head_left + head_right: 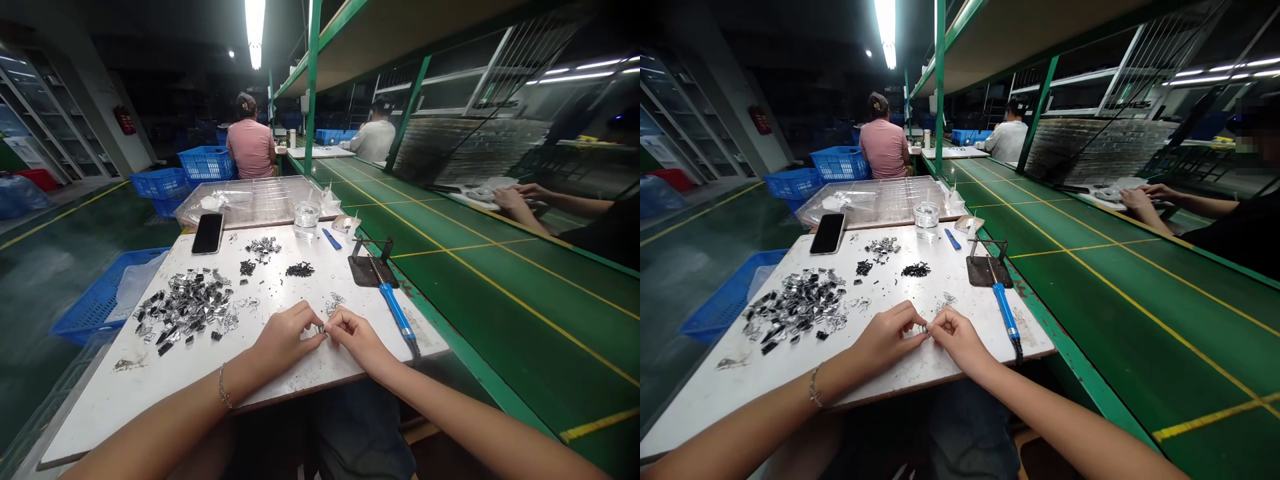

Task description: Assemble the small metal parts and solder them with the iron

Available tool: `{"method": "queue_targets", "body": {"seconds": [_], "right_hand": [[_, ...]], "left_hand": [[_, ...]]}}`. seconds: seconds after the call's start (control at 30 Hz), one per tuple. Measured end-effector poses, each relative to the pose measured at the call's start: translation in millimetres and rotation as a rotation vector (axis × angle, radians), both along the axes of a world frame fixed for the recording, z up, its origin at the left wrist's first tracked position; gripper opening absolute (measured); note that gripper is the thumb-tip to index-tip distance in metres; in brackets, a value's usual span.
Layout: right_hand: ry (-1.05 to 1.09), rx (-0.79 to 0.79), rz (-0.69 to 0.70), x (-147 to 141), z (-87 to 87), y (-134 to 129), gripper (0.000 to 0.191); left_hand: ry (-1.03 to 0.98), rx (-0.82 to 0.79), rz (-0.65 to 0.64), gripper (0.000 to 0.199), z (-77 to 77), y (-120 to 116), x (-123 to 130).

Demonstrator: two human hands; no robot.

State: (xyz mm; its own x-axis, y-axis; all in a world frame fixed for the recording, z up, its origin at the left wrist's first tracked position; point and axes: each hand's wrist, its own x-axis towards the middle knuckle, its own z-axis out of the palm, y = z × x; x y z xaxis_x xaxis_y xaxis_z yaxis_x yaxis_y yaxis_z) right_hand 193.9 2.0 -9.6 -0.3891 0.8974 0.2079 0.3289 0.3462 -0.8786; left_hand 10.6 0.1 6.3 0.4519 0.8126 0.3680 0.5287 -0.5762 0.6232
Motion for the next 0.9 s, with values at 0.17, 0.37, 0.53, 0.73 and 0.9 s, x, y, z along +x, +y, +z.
{"method": "queue_targets", "body": {"seconds": [0.17, 0.37, 0.53, 0.73, 0.9], "right_hand": [[-0.332, 0.263, 0.037, 19, 30.6, -1, 0.022], [-0.855, 0.678, -0.054, 105, 57.0, 13, 0.026], [-1.043, 0.898, 0.026, 140, 31.9, 27, 0.04], [-0.903, 1.131, 0.013, 141, 31.4, 29, 0.017], [-0.544, 1.192, -0.178, 127, 60.0, 7, 0.014]], "left_hand": [[-0.251, -0.327, 0.002, 0.017, -1.4, 0, -9], [-0.789, -1.006, -0.097, 0.024, -3.2, 7, -18], [-0.99, -1.029, -0.126, 0.017, -1.6, 14, -25], [-1.059, -1.043, -0.171, 0.015, -6.3, 19, -31], [-1.084, -0.987, -0.186, 0.013, -10.2, 21, -28]]}}
